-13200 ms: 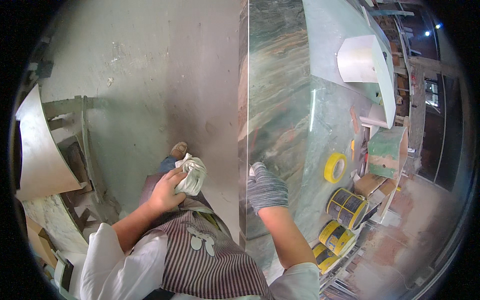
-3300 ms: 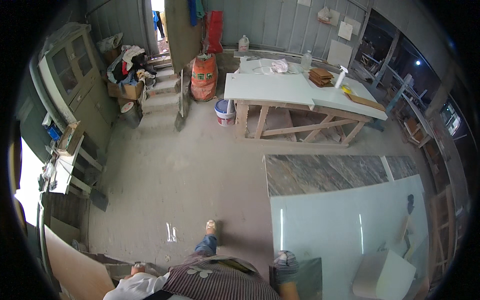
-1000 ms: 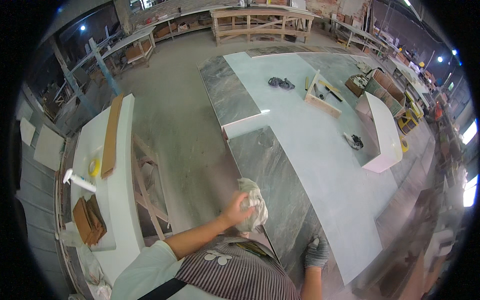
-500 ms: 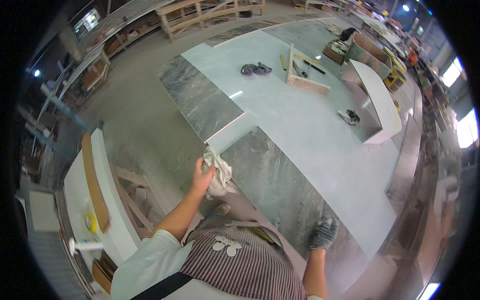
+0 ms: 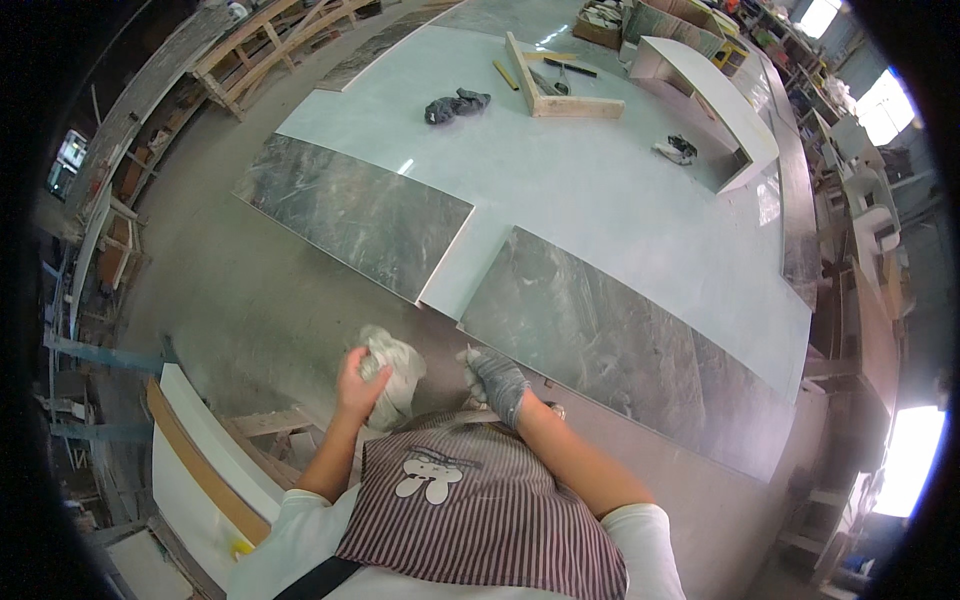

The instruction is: The person wipes a large flat surface with a cloth, moving across different sections and occasionally repositioning the cloth. The person also wipes a long narrow strip on a workbench.

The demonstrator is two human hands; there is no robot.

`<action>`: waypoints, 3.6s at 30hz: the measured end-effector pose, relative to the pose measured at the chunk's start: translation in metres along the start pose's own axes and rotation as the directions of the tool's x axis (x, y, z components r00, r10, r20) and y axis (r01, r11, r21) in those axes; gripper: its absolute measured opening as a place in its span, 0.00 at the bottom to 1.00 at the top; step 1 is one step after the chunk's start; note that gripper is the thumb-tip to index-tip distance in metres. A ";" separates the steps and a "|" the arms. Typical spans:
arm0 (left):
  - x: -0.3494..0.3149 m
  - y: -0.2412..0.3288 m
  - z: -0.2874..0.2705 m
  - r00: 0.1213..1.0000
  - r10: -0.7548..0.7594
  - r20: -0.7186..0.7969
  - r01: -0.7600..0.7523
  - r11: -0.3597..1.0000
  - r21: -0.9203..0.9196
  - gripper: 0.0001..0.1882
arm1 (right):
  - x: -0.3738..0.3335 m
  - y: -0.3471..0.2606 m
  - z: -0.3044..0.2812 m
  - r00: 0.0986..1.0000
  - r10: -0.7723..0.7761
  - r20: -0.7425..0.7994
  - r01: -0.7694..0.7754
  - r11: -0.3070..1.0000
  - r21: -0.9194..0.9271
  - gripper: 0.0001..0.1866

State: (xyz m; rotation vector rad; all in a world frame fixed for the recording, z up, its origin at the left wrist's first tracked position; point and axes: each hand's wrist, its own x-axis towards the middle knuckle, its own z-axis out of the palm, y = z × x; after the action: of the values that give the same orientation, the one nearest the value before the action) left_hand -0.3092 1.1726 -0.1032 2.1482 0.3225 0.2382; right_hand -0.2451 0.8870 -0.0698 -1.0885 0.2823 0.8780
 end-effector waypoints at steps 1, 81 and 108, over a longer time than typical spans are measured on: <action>0.011 0.020 -0.010 0.997 0.075 -0.033 -0.075 0.997 0.001 0.29 | 0.003 -0.001 0.008 1.000 0.007 -0.007 -0.007 0.999 0.047 0.16; 0.158 0.190 0.151 0.443 0.744 0.500 -0.896 0.361 0.258 0.30 | -0.105 0.002 -0.058 0.954 0.087 -0.288 0.102 0.808 0.581 0.06; 0.050 0.250 0.225 0.532 0.758 0.377 -0.842 0.429 0.327 0.22 | -0.178 0.006 -0.128 0.971 0.122 -0.205 0.045 0.749 0.661 0.08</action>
State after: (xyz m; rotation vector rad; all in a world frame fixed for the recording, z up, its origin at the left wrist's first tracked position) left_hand -0.1615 0.8775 -0.0191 2.6485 -0.9281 0.5579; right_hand -0.3377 0.6930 -0.0271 -0.5067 0.7618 0.5981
